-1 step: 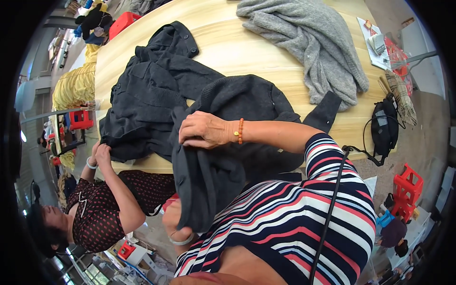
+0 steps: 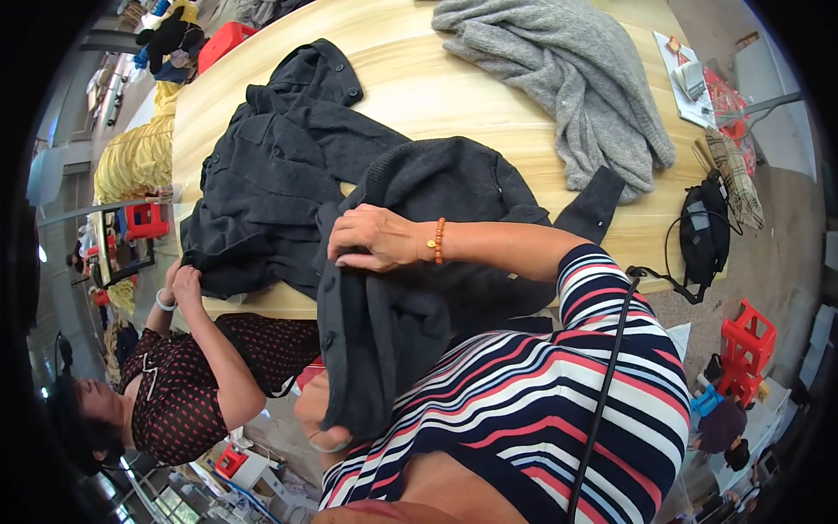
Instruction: Inspecting and folding dark-colored jackets at a workstation in a sewing factory.
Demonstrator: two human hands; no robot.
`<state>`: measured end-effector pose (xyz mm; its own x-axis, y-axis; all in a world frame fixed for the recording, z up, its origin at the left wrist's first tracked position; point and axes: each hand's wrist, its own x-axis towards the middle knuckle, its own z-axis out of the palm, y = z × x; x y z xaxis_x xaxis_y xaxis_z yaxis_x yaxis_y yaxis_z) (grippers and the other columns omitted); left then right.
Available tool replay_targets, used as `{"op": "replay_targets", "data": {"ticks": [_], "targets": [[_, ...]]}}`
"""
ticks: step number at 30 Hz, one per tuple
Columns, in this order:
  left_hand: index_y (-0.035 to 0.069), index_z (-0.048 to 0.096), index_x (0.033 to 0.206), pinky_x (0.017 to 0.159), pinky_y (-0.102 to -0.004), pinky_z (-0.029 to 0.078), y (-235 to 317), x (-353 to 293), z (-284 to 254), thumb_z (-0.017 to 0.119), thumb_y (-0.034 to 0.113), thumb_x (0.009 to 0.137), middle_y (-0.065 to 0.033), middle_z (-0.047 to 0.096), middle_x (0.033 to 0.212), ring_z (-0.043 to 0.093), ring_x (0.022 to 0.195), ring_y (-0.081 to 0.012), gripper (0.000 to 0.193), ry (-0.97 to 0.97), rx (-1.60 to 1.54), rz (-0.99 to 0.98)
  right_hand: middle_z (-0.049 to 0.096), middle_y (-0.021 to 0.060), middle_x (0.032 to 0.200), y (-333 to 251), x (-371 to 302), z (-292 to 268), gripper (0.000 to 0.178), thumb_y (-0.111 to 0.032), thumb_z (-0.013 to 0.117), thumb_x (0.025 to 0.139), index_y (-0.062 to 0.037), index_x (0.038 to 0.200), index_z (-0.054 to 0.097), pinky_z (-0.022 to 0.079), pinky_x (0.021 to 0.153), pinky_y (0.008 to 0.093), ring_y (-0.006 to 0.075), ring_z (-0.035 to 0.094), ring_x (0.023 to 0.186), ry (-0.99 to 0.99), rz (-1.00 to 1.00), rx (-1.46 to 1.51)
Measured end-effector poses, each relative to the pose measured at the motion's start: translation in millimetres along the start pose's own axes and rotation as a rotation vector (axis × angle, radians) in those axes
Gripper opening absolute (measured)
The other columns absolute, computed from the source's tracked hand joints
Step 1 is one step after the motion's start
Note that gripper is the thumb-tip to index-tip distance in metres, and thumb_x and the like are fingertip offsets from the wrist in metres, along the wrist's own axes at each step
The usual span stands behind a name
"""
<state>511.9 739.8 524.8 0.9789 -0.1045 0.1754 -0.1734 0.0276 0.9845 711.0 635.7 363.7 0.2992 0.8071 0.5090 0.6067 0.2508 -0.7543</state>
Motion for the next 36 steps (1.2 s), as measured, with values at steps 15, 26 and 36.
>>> {"op": "replay_targets", "data": {"ticks": [15, 26, 36], "targets": [[0.002, 0.064, 0.072, 0.062, -0.0417, 0.045, 4, 5, 4, 0.080, 0.018, 0.083, -0.0113, 0.063, 0.071, 0.062, 0.067, -0.0337, 0.026, -0.701, -0.470, 0.150, 0.064, 0.0102, 0.112, 13, -26, 79, 0.035, -0.009, 0.071, 0.069, -0.0131, 0.103, 0.070, 0.051, 0.087, 0.0407, 0.0325, 0.063, 0.101, -0.509, 0.356, 0.033], [-0.012, 0.065, 0.102, 0.086, -0.0411, 0.054, -4, 4, -124, 0.054, -0.006, 0.094, -0.0187, 0.070, 0.104, 0.067, 0.089, -0.0314, 0.015, 0.709, 1.332, 0.227, 0.065, 0.0110, 0.094, -19, 26, -272, 0.026, -0.003, 0.073, 0.078, -0.0021, 0.076, 0.048, 0.047, 0.067, 0.0265, 0.0135, 0.057, 0.078, 0.877, -0.125, -0.533], [0.010, 0.051, 0.138, 0.099, -0.0501, 0.043, -226, -34, -58, 0.082, 0.009, 0.071, -0.0252, 0.050, 0.133, 0.050, 0.119, -0.0432, 0.074, 0.058, 1.332, -0.177, 0.048, 0.0165, 0.144, 27, -230, -162, 0.067, -0.029, 0.076, 0.082, -0.0167, 0.142, 0.048, 0.043, 0.106, 0.0433, 0.0371, 0.050, 0.129, 0.001, 0.784, -0.699]]}}
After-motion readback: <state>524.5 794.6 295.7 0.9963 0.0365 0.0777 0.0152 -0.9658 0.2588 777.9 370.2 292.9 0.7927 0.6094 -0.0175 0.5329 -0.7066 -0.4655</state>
